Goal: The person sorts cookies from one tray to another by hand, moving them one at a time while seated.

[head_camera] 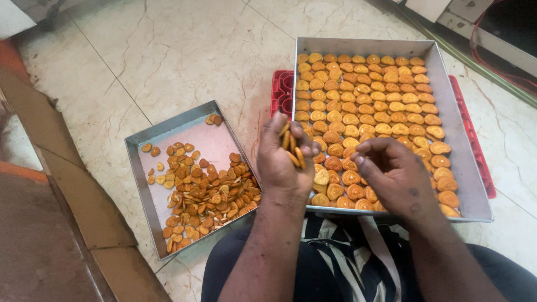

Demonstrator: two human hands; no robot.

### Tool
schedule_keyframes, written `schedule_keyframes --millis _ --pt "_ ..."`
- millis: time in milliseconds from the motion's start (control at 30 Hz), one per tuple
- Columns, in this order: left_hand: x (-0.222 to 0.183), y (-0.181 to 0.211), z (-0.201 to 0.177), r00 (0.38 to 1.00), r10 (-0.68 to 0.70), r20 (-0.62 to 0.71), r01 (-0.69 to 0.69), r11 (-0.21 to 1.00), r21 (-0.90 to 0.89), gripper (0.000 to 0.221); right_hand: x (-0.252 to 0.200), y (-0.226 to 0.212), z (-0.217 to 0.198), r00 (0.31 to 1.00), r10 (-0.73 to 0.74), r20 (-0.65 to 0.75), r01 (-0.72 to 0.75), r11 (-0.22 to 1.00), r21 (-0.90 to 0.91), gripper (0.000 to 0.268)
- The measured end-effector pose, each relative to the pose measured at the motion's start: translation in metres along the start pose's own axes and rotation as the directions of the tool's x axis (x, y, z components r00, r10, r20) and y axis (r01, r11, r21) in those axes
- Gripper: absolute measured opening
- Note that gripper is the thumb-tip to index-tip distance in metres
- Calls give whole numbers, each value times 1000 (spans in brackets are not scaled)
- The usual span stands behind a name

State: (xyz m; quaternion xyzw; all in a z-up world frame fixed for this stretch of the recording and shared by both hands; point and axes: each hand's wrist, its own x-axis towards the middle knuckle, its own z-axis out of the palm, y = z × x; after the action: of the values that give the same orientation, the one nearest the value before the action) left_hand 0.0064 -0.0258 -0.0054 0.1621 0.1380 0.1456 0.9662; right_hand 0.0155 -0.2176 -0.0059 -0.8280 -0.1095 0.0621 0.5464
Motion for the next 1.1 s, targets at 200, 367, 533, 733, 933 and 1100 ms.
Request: schedule_keyframes --millis 200,367,533,733,933,1100 --pt "3 22 -3 998 45 -53 -45 999 -10 16 5 -24 1 967 -12 254 164 793 -587 35" --pt "3 19 -2 999 -39 12 40 998 -43 18 9 -40 21 883 -116 454 419 631 -653 51" --pt "1 18 0 999 -15 51 16 1000 -19 16 15 -40 26 884 9 467 367 604 -707 34" --pt "1 15 2 1000 -10 18 10 1000 21 17 11 -31 25 920 -99 380 362 587 -724 27" --pt "2 15 1 996 86 -36 -82 991 110 16 10 -19 -16 912 47 408 286 642 -712 34" --pt "1 12 3 995 74 -60 -67 991 118 16 6 -21 -23 844 172 507 253 707 -660 35"
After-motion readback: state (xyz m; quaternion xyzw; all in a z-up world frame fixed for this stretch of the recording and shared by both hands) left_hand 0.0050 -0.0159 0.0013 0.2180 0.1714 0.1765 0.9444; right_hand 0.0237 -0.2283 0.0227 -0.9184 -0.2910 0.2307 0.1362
